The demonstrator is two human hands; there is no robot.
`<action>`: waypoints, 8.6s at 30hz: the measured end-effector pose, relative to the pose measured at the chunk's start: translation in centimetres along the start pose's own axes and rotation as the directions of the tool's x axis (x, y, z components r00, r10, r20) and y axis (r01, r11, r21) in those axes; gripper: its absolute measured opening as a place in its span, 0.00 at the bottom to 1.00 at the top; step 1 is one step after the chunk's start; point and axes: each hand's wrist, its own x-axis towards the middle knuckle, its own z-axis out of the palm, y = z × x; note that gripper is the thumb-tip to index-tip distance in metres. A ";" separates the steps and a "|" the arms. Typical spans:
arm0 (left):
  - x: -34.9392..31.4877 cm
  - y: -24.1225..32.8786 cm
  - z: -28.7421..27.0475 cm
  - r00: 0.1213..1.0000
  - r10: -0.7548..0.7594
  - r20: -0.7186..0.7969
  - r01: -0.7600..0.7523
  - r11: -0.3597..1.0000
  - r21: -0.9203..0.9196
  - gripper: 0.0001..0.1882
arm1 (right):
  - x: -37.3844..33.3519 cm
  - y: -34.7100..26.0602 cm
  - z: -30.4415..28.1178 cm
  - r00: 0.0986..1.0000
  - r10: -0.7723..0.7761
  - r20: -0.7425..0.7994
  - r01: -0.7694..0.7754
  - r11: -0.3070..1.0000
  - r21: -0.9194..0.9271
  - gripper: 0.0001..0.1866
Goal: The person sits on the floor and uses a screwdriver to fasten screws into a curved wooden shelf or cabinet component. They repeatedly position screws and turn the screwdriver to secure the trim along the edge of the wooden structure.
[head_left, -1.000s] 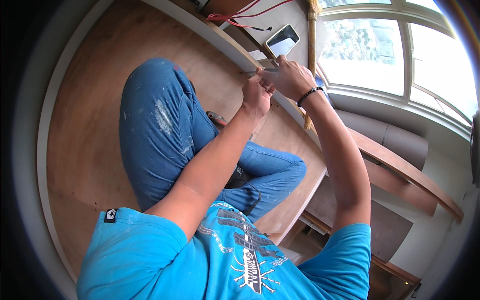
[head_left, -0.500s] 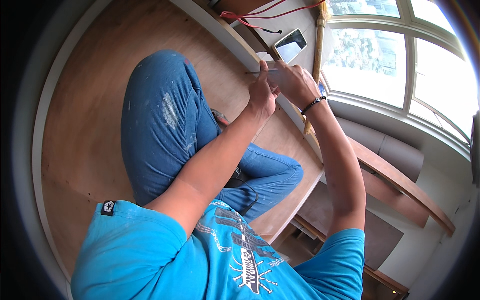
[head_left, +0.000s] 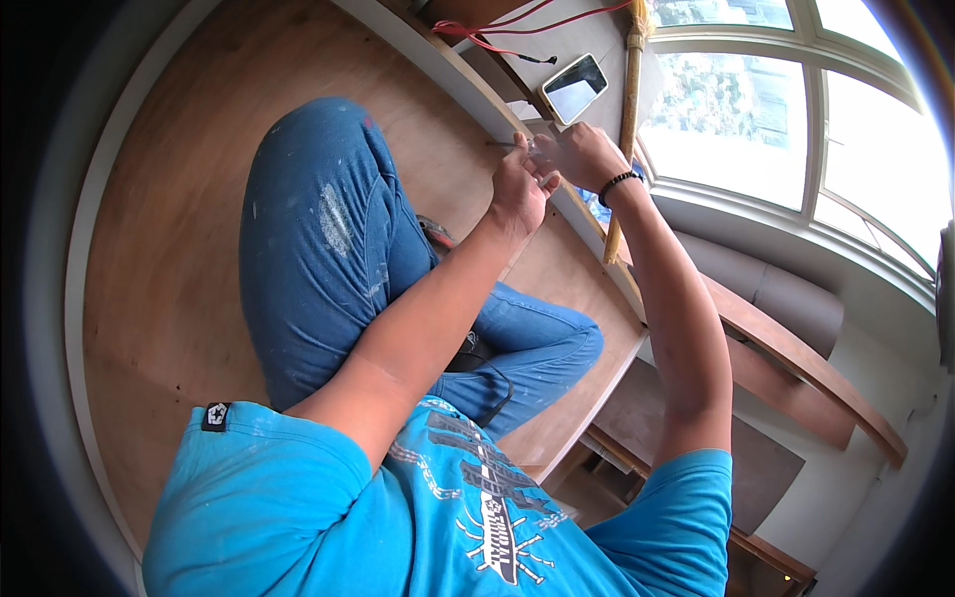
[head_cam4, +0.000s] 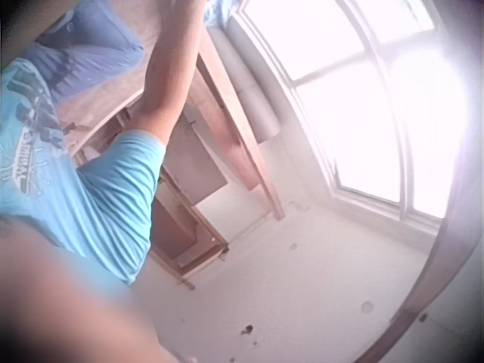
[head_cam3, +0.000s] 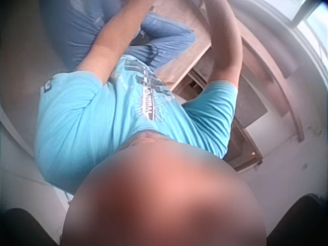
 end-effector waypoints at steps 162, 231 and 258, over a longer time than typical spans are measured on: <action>-3.8 46.0 11.3 0.763 0.244 0.598 0.034 -0.940 0.340 0.29 | -50.5 -14.3 62.2 -0.365 0.930 -0.045 -0.524 -0.165 0.835 0.23; -13.7 8.5 -3.7 0.606 -0.629 -0.487 -0.592 -0.766 0.252 0.15 | -39.3 -45.7 37.6 0.167 0.513 0.842 0.606 -0.727 0.322 0.08; -14.5 16.4 -1.0 0.256 -0.315 -0.914 -0.522 -0.841 0.144 0.15 | -43.4 -45.6 35.0 0.193 0.377 0.906 0.372 -0.882 0.288 0.08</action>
